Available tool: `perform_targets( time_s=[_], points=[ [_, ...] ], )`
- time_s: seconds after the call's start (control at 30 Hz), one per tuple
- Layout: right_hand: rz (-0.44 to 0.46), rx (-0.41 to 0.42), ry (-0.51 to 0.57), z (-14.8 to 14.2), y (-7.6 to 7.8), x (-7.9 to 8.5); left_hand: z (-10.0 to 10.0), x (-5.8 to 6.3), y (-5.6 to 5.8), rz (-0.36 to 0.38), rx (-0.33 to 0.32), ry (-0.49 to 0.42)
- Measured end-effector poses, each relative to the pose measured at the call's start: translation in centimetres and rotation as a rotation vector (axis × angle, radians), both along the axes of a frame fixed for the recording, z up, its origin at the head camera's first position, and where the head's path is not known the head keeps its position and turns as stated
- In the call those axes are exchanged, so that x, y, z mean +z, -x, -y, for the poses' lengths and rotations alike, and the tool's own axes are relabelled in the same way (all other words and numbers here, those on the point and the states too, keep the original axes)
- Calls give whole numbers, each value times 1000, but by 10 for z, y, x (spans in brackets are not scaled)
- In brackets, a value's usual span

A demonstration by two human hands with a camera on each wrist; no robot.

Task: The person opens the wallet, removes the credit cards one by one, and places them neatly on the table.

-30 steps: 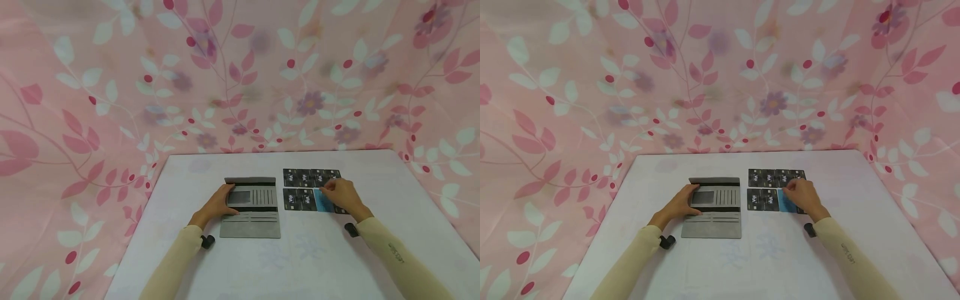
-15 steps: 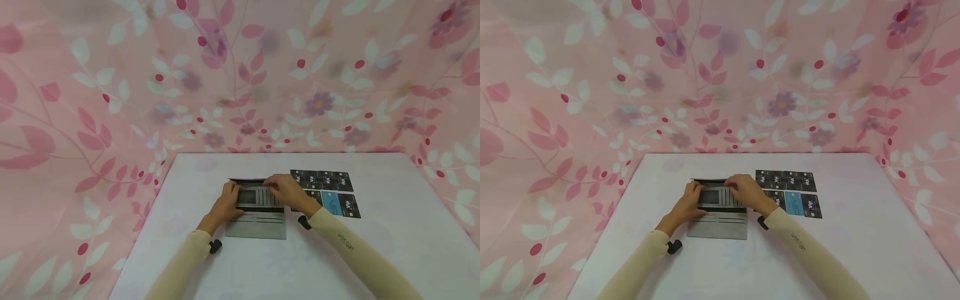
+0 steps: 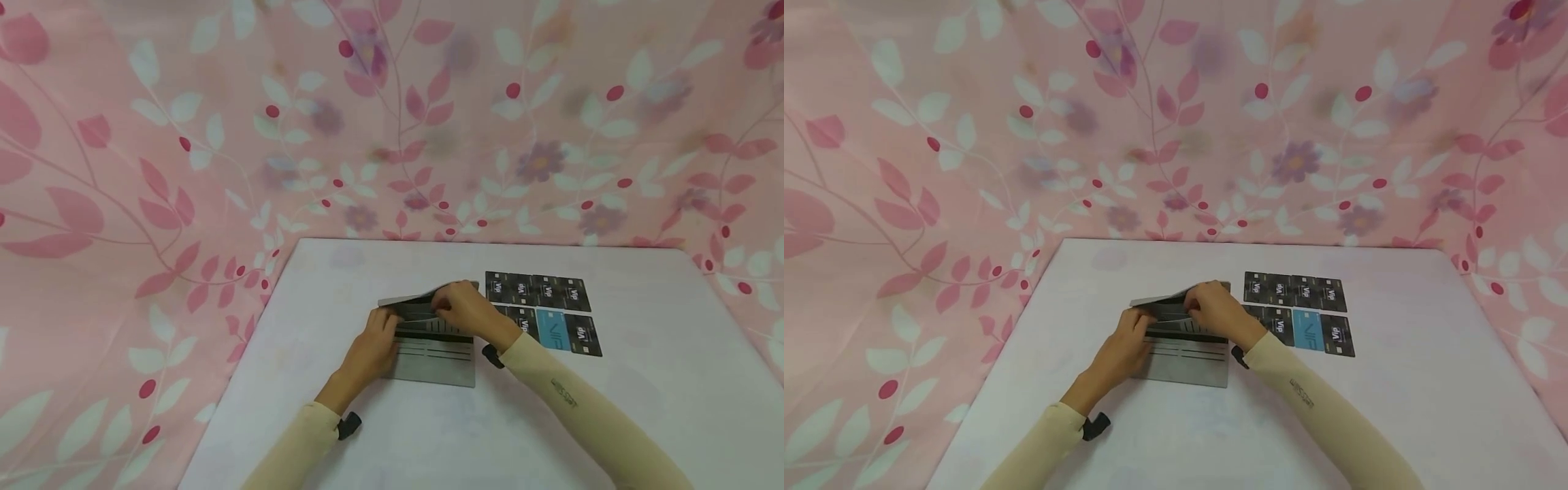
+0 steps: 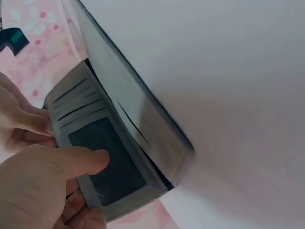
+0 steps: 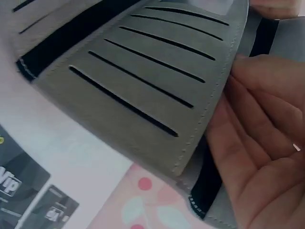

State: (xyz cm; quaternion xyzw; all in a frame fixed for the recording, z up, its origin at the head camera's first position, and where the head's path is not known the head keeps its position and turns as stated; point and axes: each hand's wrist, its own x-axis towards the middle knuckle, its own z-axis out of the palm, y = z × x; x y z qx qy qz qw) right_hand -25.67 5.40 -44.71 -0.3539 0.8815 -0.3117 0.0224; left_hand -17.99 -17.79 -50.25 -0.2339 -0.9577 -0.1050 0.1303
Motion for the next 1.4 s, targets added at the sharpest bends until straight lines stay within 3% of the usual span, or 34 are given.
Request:
perform_targets(
  time_s=[0.17,0.37,0.53,0.6,0.7,0.77,0.83,0.97,1.1,1.4],
  points=[
    [52,-10,-88,7,5,5,-2,3,-6,-36,-18,-60],
    [59,50,-155,18,11,4,-9,0,-10,-62,-70,-147],
    [59,42,-164,21,11,-1,-14,-11,-12,16,-100,-231],
    [59,27,-166,21,10,-2,-13,-15,-10,87,-90,-327],
    [47,15,-158,22,9,-3,-11,-23,-4,183,-70,-553],
    [13,14,-150,22,8,-3,-11,-28,-1,206,-62,-699],
    [-28,17,-153,21,7,-5,-10,-32,2,211,-50,-788],
    [-157,34,-153,20,8,-8,-8,-38,6,186,-24,-788],
    [-239,17,-133,16,11,-10,-6,-41,11,179,-41,-755],
    [-204,-83,-69,9,22,-16,-3,-49,17,254,-70,-782]
  ],
)
